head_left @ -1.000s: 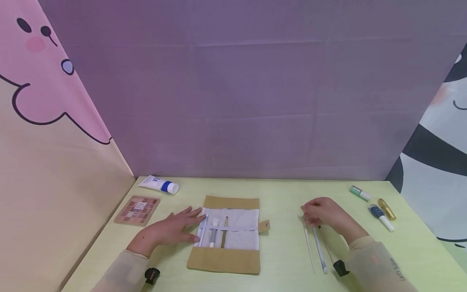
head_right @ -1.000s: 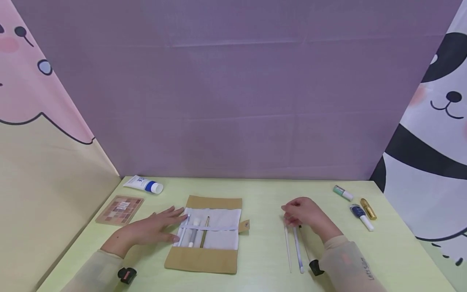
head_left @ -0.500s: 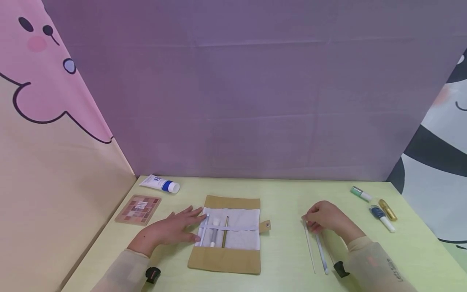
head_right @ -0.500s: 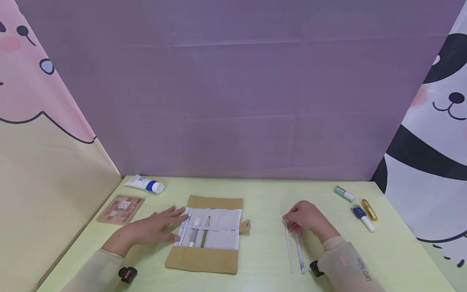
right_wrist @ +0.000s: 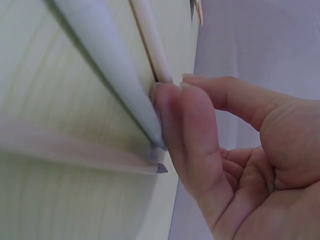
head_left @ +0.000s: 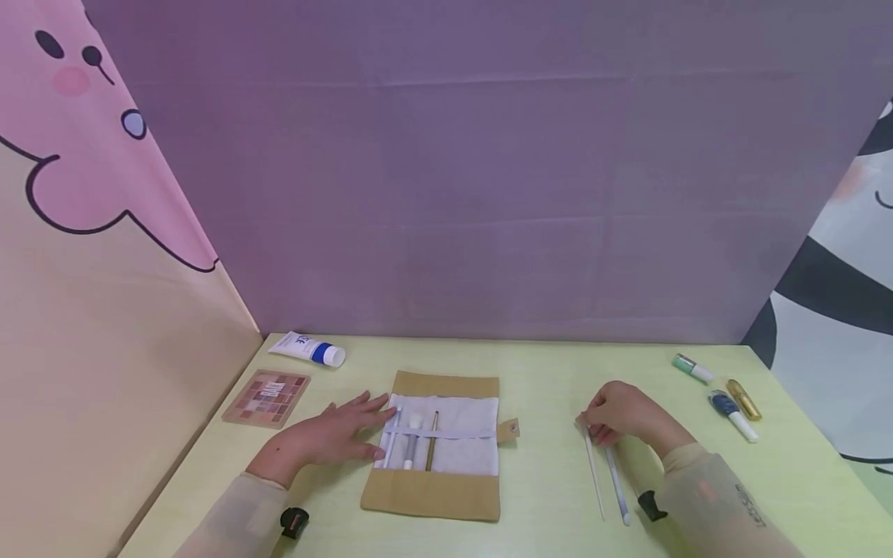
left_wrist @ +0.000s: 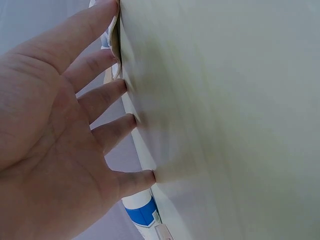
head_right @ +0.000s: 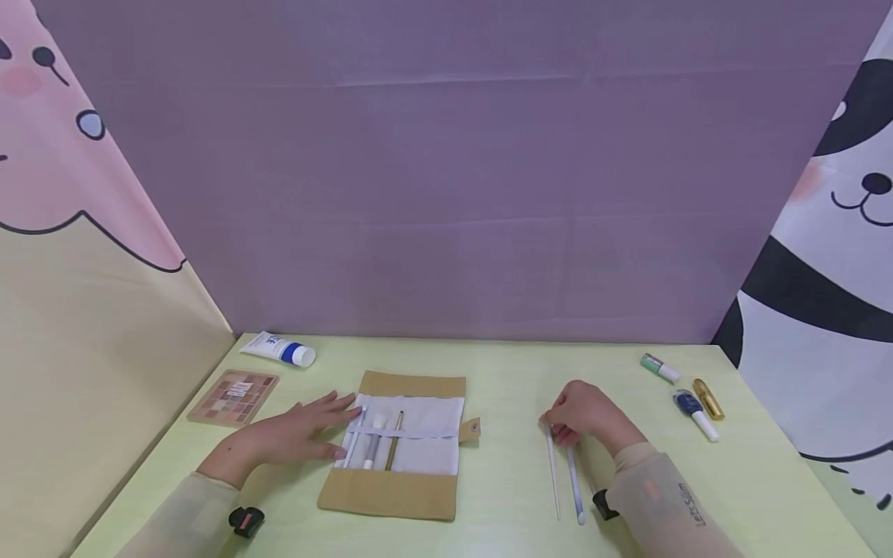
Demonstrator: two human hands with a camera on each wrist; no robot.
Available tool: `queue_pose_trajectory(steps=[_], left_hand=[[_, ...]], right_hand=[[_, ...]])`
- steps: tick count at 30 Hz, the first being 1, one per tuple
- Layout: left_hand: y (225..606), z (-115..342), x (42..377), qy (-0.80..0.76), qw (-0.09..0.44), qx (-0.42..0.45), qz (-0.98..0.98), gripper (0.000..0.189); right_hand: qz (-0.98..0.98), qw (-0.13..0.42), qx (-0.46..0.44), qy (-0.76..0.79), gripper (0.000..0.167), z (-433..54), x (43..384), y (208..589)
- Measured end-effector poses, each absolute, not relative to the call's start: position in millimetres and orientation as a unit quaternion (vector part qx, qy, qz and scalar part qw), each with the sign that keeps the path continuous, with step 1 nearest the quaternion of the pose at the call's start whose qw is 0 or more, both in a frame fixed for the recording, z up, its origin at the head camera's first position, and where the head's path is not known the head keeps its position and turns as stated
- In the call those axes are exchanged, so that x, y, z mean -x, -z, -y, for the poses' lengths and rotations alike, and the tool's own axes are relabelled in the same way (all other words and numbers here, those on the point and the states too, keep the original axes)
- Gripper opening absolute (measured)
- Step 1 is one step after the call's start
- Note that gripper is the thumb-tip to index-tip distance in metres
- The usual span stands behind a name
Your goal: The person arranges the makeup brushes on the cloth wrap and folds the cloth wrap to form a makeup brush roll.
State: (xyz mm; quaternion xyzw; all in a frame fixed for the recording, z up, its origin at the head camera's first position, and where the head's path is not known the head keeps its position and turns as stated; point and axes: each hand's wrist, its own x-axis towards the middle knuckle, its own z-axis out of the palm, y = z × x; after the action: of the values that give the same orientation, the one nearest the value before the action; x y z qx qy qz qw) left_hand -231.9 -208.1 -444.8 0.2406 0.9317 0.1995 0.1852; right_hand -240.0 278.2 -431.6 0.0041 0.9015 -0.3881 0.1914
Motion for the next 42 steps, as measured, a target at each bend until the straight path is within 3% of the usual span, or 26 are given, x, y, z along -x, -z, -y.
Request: queue_pose_trajectory(steps=[11, 23, 42], left_hand=[[442.7, 207.6, 230.8, -0.206, 0.188, -0.236, -0.931, 0.078], [443.3, 207.7, 230.8, -0.201, 0.187, -0.234, -0.933, 0.077], [447.0, 208.8, 233.4, -0.198, 0.183, -0.239, -0.933, 0.077]], right_hand=[[-0.923, 0.198, 0.017, 0.330, 0.016, -271.5, 245.3, 431.8], [-0.940, 0.188, 0.029, 0.283, 0.031, -260.5, 247.7, 426.4], [-0.779, 0.194, 0.056, 0.593, 0.021, -245.6, 270.7, 409.5]])
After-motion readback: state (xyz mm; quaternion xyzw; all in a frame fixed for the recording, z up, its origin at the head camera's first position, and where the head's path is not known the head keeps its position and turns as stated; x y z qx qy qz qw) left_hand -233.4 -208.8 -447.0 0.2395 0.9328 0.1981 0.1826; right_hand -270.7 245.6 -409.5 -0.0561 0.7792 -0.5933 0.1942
